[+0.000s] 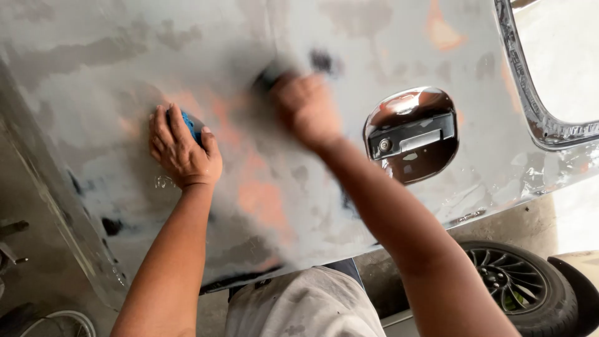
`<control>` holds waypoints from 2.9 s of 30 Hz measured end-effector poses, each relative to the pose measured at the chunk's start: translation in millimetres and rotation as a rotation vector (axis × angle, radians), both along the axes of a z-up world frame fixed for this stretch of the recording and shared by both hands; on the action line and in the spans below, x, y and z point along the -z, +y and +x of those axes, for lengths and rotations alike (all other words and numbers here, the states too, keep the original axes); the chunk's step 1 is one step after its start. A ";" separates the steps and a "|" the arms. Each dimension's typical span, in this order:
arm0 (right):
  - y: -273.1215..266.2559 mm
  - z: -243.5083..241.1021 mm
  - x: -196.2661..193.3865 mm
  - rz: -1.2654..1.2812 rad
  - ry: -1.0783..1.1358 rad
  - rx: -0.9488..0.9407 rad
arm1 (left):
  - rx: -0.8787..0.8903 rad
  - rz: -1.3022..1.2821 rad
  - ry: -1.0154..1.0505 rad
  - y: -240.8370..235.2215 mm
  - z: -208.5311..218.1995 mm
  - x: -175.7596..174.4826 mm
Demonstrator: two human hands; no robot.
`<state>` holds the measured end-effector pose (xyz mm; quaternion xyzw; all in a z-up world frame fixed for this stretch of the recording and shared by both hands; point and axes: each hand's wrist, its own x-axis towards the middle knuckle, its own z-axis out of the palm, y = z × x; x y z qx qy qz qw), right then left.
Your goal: The person scrubs a car door with a black sponge and a blue cloth, focusing on the surface and the area around the door handle. They wipe the door repeatedly, moving from the center to the edges and the handle recess.
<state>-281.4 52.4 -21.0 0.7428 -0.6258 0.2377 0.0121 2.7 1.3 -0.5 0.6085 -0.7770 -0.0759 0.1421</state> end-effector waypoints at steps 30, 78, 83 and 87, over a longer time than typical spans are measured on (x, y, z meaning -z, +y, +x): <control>-70.7 -149.6 14.9 -0.229 -0.013 0.576 | -0.027 0.013 0.045 -0.8 -5.8 -4.5; 43.9 -99.6 8.9 0.124 0.185 0.142 | 0.000 -0.002 0.002 0.8 0.1 -1.7; 63.4 -192.5 -13.6 -0.111 -0.064 0.824 | 0.012 -0.035 0.011 -0.4 -2.0 0.0; 44.2 -81.6 -62.0 -0.142 -0.216 0.532 | 0.014 -0.038 -0.002 1.1 -0.4 -0.1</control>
